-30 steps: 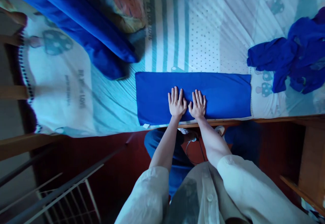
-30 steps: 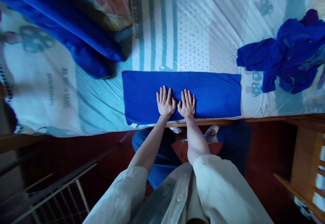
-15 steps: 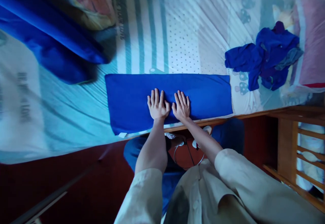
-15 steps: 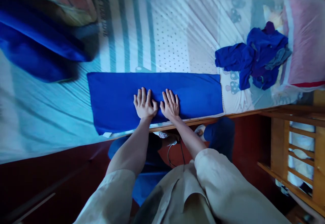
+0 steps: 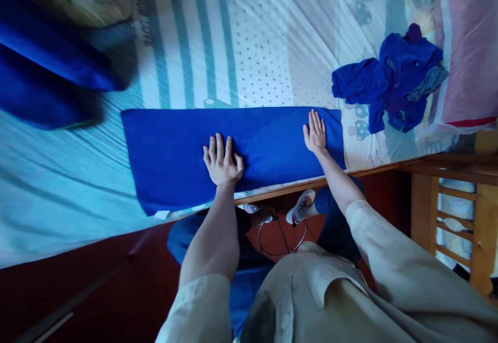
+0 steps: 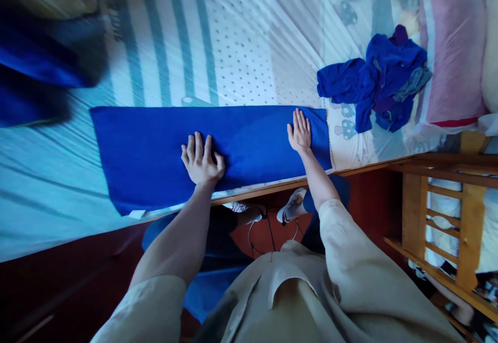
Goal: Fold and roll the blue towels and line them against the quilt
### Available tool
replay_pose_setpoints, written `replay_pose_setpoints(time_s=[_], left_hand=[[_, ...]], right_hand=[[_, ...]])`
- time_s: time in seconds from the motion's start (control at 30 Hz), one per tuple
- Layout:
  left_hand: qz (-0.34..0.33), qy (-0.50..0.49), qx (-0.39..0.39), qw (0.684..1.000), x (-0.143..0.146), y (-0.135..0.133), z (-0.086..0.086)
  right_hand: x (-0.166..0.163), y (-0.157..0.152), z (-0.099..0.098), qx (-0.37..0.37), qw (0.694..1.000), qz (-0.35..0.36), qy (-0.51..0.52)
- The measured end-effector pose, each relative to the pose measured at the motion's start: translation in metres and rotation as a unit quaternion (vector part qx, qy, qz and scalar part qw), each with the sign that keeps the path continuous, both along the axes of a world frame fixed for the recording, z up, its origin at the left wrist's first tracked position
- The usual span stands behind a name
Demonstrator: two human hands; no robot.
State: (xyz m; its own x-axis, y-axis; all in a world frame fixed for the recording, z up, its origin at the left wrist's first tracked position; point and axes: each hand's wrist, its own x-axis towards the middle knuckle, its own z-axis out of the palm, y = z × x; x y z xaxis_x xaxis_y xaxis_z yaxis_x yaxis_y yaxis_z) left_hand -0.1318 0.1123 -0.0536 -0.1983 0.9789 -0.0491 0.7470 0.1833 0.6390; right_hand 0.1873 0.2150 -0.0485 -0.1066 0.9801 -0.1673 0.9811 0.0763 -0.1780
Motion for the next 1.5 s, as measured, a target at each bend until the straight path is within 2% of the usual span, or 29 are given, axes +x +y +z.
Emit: replay_pose_setpoints(time_s=[0.13,0.27,0.5,0.63,0.73,0.9,1.0,1.2,1.5], left_hand=[[0.001,-0.009,0.0,1.0,0.0,0.0,-0.001],[-0.005,-0.016,-0.007,1.0,-0.001,0.0,-0.001],[-0.002,-0.019,-0.005,1.0,-0.001,0.001,0.0],[-0.003,-0.026,-0.005,1.0,-0.001,0.001,0.0],[0.002,-0.031,-0.005,1.0,-0.001,0.001,0.001],[0.003,-0.032,-0.007,0.999,-0.001,0.001,0.002],[0.0,-0.033,-0.012,0.999,-0.001,0.001,0.003],[-0.003,-0.03,-0.026,0.999,0.0,0.002,0.006],[-0.014,-0.033,-0.037,0.999,-0.002,0.002,0.006]], right_hand=[[0.035,0.009,-0.006,0.021,0.999,-0.043,-0.017],[0.054,0.016,-0.012,0.032,0.996,-0.079,-0.032],[0.083,0.033,-0.019,0.031,0.994,-0.1,-0.036],[0.093,0.042,-0.012,0.016,0.995,-0.094,-0.03],[0.084,0.024,-0.001,0.011,0.997,-0.073,-0.034],[0.067,-0.058,0.01,-0.024,0.999,-0.009,-0.026],[0.074,-0.089,0.01,-0.034,0.998,-0.031,-0.042],[0.096,-0.09,0.011,-0.034,0.997,-0.034,-0.059],[0.099,-0.088,0.019,-0.041,0.996,-0.068,-0.039]])
